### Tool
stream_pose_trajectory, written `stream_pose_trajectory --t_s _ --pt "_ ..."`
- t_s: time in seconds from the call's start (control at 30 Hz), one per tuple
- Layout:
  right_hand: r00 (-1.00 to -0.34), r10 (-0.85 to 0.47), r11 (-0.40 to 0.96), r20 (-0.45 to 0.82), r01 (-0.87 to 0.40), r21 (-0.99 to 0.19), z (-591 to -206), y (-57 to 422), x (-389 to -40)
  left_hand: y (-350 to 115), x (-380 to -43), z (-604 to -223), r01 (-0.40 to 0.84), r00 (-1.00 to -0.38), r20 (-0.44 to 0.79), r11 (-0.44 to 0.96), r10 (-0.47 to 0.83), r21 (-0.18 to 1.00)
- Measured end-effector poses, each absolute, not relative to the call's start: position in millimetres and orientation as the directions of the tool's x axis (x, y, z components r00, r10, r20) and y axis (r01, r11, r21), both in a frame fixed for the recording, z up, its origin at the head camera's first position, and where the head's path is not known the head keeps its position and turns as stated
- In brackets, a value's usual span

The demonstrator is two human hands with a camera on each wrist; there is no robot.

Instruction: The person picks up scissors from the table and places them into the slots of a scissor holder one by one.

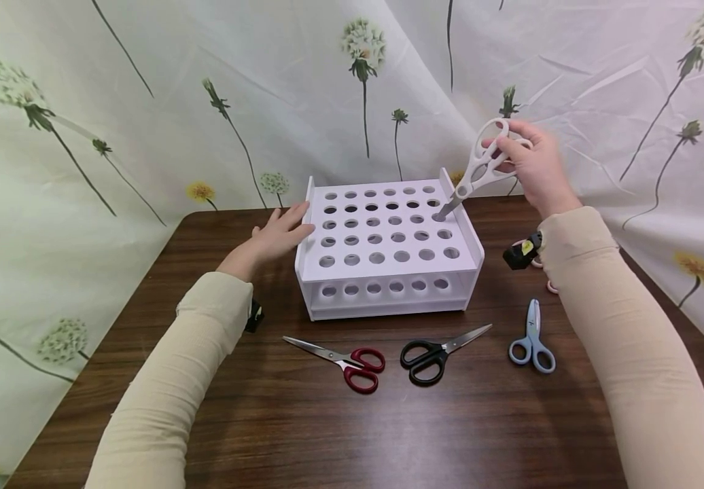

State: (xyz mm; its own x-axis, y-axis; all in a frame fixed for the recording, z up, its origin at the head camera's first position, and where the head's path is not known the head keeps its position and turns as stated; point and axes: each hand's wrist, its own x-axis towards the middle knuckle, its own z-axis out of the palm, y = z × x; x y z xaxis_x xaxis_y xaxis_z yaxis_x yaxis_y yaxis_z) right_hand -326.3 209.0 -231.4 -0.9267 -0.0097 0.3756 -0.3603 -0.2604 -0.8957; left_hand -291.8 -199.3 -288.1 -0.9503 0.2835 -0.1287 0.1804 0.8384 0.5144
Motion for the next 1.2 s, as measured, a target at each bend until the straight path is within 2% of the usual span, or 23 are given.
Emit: stream_pose_trajectory --t_s 0.5,0.9,1.03,1.2 --pt "-0.947 0.029 -0.232 0.320 -0.318 -0.919 -237 196 -330 -200 -293 -288 0.180 -0.952 -0.125 0.838 0.281 0.516" --pt "-0.952 -0.105 0.019 0.288 -0.291 -0.956 -245 192 -333 -199 -293 -289 0.184 -0.951 -0.121 0.836 0.284 0.517" --pt "-0.951 -0.118 -0.005 0.286 -0.288 -0.958 -247 189 -334 -199 -293 -289 0.185 -0.952 -0.118 0.836 0.284 0.517" --pt "-0.948 -0.125 -0.110 0.294 -0.281 -0.953 -251 186 -337 -199 -291 -289 0.185 -0.951 -0.121 0.837 0.285 0.514"
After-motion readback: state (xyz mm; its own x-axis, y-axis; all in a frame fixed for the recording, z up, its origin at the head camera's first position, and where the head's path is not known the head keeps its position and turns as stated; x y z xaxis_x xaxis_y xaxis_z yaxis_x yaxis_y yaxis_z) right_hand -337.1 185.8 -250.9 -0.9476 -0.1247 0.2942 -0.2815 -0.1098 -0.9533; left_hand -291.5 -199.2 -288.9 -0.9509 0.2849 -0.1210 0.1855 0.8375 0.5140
